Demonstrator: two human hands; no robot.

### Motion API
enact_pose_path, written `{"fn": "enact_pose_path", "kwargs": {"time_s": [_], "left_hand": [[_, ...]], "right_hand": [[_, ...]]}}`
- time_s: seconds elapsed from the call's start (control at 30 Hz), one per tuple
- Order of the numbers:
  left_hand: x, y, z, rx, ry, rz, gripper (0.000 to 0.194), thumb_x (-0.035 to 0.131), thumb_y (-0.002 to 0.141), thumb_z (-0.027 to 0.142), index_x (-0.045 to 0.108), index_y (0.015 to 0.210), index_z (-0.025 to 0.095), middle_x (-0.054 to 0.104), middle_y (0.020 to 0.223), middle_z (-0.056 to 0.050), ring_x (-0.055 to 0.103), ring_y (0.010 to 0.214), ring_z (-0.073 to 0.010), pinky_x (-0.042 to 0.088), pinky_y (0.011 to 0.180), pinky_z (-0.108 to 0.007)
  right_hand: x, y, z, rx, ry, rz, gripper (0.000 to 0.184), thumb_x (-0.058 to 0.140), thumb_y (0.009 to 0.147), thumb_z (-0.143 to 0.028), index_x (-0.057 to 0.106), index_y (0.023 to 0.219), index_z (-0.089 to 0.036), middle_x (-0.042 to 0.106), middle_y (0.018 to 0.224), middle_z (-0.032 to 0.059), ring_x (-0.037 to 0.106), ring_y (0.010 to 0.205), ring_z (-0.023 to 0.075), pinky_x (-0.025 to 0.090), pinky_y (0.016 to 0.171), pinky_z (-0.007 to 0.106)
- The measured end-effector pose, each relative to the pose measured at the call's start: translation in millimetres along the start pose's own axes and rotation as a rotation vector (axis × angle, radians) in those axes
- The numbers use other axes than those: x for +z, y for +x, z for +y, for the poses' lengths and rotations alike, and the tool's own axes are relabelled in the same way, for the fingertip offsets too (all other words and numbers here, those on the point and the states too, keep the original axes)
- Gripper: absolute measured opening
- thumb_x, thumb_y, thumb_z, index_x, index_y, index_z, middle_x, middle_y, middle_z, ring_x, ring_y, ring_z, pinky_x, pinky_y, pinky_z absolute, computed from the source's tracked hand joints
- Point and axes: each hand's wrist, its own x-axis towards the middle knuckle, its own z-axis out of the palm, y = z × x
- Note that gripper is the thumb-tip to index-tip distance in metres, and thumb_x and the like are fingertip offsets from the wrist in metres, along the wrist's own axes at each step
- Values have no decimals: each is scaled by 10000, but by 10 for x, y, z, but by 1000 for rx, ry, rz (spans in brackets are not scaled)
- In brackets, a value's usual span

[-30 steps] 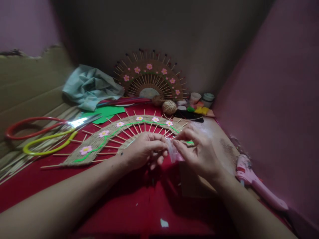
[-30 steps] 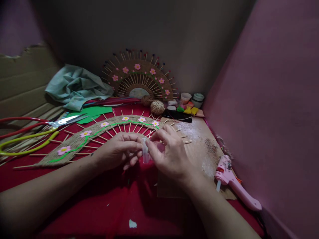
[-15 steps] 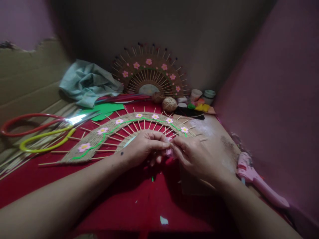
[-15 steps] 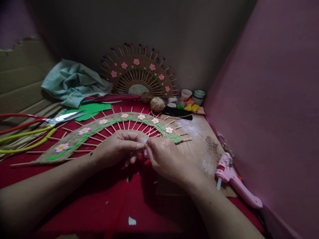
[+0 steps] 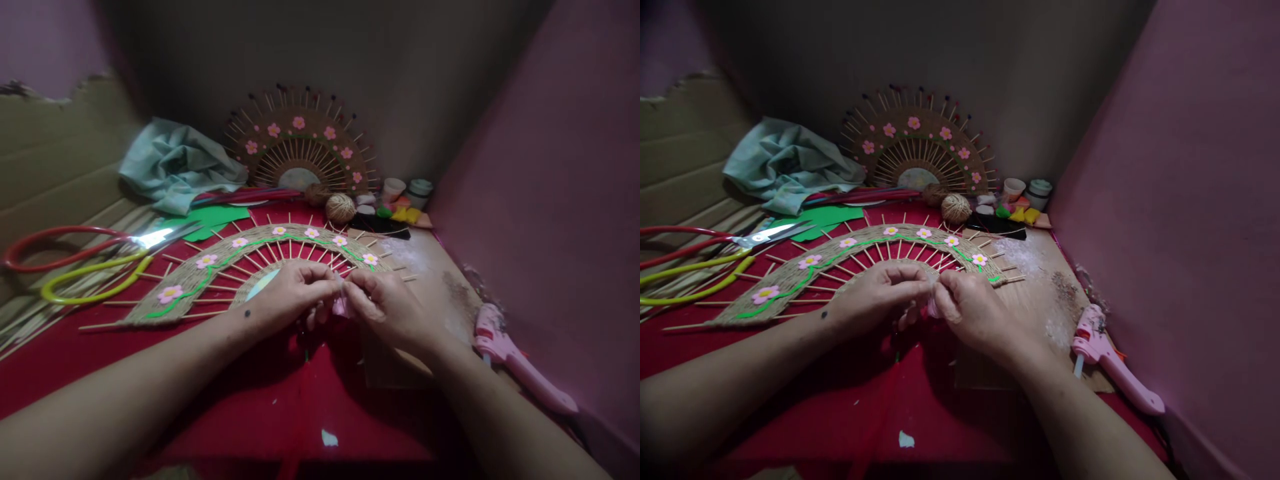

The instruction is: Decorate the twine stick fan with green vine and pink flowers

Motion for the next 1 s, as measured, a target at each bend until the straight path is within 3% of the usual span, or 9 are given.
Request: {"fn": "enact_pose_path", "kwargs": {"time_s": [0.13, 0.4, 0.57, 0.63, 0.7, 0.8, 0.9, 1.0], "left_hand": [[17, -19, 41, -27, 65, 9, 229, 529, 811, 356, 575, 752, 140, 567, 540, 13, 510, 402, -92, 403, 394, -197], [30, -16, 43, -14, 113, 40, 114, 533, 761, 238, 567, 696, 152, 576, 559, 21, 496, 402, -76, 394, 406, -187], [-53, 28, -37, -70, -8, 109, 67, 501, 702, 186, 545, 652, 174, 477, 404, 56, 417, 330, -80, 311, 344, -176], [-61, 32, -53, -73, 41, 152, 75, 493, 706, 185, 516, 636, 181, 463, 395, 60, 415, 324, -86, 307, 340, -183], [-38, 11, -49, 4, 182, 263, 67, 507, 728, 184, 513, 661, 180, 494, 455, 54, 452, 374, -89, 338, 371, -188], [31, -60, -47, 278, 372, 446, 22, 524, 786, 199, 528, 783, 177, 564, 622, 27, 530, 533, -105, 413, 479, -206], [86, -115, -90, 545, 543, 377, 113, 489, 857, 202, 564, 936, 170, 608, 726, -4, 561, 645, -122, 445, 592, -232], [99, -107, -148, 645, 731, 252, 171, 436, 903, 181, 574, 1000, 154, 640, 840, -48, 576, 735, -137, 448, 691, -258]], "right_hand": [[-3, 5, -34, 31, 0, 11, 250, 431, 861, -130, 503, 628, -182, 538, 570, -27, 474, 523, 87, 331, 519, 213], [36, 1, -57, 70, -113, -1, 236, 430, 875, -156, 522, 660, -179, 540, 572, -17, 462, 518, 95, 309, 527, 229], [12, -1, -44, 89, -254, 88, 235, 428, 856, -186, 468, 625, -191, 514, 575, -5, 430, 523, 110, 274, 518, 251], [15, -3, -41, 86, -313, 100, 228, 426, 847, -190, 455, 620, -193, 503, 572, -2, 418, 521, 113, 263, 520, 261], [26, -5, -41, 81, -348, 109, 207, 426, 838, -194, 465, 635, -192, 514, 589, 5, 419, 530, 118, 260, 527, 268], [33, 1, -41, 112, -336, 133, 209, 433, 834, -197, 460, 627, -193, 509, 587, 2, 413, 529, 117, 257, 533, 272], [22, 18, -33, 150, -263, 130, 238, 434, 843, -201, 435, 605, -198, 488, 565, -9, 414, 526, 114, 254, 531, 267], [12, 36, -22, 157, -200, 116, 249, 429, 842, -185, 432, 594, -198, 483, 558, -14, 420, 537, 116, 258, 535, 264]]}}
